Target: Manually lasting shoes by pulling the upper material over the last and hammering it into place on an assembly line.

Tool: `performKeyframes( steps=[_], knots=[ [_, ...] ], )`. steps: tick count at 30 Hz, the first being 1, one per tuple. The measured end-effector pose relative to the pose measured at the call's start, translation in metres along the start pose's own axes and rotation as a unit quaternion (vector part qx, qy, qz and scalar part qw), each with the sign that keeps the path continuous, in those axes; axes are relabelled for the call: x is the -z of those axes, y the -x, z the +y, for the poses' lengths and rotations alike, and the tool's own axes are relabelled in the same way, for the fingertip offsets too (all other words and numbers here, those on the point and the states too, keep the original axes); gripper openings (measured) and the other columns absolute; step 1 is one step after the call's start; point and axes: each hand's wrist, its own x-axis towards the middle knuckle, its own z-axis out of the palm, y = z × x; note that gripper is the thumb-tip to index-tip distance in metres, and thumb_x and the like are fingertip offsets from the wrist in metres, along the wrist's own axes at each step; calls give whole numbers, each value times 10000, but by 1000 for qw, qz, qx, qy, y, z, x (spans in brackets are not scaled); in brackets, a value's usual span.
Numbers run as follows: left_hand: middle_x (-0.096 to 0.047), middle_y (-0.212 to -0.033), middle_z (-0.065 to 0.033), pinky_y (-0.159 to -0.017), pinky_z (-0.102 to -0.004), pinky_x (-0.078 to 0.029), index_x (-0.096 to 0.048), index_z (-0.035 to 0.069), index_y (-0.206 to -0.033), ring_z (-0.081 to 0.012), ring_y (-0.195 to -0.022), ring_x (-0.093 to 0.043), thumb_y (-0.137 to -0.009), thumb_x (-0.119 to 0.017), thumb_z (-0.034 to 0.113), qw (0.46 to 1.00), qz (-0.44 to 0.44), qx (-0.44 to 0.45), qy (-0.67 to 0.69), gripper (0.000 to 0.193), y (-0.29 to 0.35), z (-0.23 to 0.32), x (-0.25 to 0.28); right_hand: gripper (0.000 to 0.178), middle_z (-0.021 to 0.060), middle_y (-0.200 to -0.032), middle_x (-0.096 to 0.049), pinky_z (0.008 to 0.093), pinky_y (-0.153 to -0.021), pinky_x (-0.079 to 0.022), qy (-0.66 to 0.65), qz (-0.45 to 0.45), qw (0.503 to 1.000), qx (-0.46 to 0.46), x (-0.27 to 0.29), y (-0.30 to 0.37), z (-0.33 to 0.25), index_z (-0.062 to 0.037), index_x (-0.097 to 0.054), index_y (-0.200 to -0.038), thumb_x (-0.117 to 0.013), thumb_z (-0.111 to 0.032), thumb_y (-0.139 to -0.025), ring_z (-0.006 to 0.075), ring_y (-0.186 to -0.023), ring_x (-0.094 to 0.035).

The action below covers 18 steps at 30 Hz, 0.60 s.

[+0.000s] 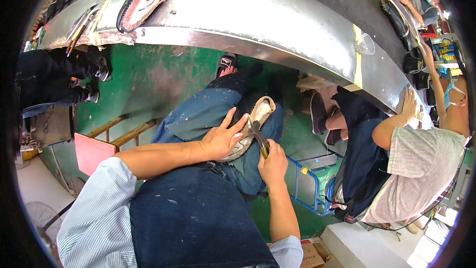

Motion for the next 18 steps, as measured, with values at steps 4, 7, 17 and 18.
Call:
performKeyframes(
  steps=[4, 7, 17, 18],
  knots=[
    [-184, -1489, -410, -740, -498, -567, -183, 271, -1554, -514, -815, -652, -991, -455, 279, 997, -49, -7, -54, 626, -6, -1, 6, 232, 219, -956, -650, 481, -786, -499, -37, -185, 981, -51, 38, -12, 13, -36, -602, -1073, -631, -108, -854, 410, -895, -632],
    [-171, -1486, -422, -757, -500, -564, -164, 273, -1558, -527, -830, -648, -994, -448, 276, 997, -71, -1, -25, 632, -13, -2, 11, 230, 204, -864, -646, 436, -739, -516, -138, -338, 918, -152, 68, -36, 22, 2, -604, -1044, -618, -182, -906, 355, -803, -654],
    [-399, -1310, -467, -735, -508, -561, -142, 177, -1563, -504, -821, -662, -973, -489, 299, 985, -126, -16, -113, 695, -26, 11, 34, 288, 212, -851, -647, 464, -747, -513, -49, -149, 988, -6, 51, -83, -14, 26, -574, -1080, -518, -237, -979, 399, -792, -639],
    [-451, -1246, -457, -710, -499, -563, -132, 136, -1561, -489, -806, -669, -969, -497, 304, 977, -153, -22, -150, 716, -29, 12, 37, 301, 236, -890, -655, 493, -760, -502, 68, -210, 975, -4, 50, -89, -15, 27, -569, -1076, -521, -254, -978, 439, -836, -633]
  ],
)
